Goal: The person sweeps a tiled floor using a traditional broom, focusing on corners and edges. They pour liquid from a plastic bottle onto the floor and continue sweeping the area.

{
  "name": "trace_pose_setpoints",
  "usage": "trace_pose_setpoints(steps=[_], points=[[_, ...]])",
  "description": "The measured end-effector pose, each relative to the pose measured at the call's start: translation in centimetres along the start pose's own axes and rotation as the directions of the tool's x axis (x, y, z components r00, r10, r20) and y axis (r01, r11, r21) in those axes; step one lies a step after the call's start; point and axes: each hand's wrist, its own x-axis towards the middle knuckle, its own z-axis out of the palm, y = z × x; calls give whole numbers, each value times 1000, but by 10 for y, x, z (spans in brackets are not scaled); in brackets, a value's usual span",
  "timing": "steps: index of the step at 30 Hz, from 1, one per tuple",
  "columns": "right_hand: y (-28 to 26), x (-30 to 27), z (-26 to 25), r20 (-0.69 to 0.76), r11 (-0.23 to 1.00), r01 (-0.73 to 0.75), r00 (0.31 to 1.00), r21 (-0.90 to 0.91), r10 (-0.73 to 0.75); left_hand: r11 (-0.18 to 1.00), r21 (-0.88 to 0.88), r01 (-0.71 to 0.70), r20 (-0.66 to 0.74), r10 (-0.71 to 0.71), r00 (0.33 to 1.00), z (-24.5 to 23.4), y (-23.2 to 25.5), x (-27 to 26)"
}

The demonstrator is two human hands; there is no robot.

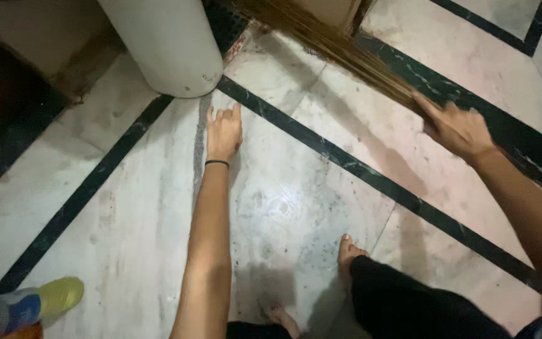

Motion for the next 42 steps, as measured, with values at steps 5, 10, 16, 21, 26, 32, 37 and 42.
trace_pose_setpoints(steps=[5, 10, 16, 21, 26, 32, 37, 42], points=[[-50, 106, 31, -82, 990, 113, 989, -83, -120, 996, -82, 42, 41, -39, 998, 6, -9, -9], [-44, 88, 116, 55, 998, -36, 998, 46, 34, 998, -52, -45, 42, 48, 998, -13, -8, -20], [-41, 44, 138, 161, 993, -86, 984, 87, 71, 996, -82, -18, 88, 25, 996, -40, -22, -31], [-136, 142, 125, -50, 993, 50, 998, 110, -44, 995, -97, 4, 91, 5, 996, -14, -12, -24], [-67, 72, 121, -100, 987, -10, 995, 161, 26, 989, 27, -142, 176, 135, 975, -12, -1, -33], [-5, 12, 65, -32, 997, -70, 997, -33, 69, 986, 109, -123, 339, 79, 937, -63, -11, -32], [16, 52, 43, -40, 983, -47, 998, -175, 41, 991, 85, -100, 259, 75, 963, -48, -8, -22], [1, 21, 92, 219, 994, -44, 974, -98, 65, 992, 28, -120, 117, 116, 986, -25, -3, -14]])
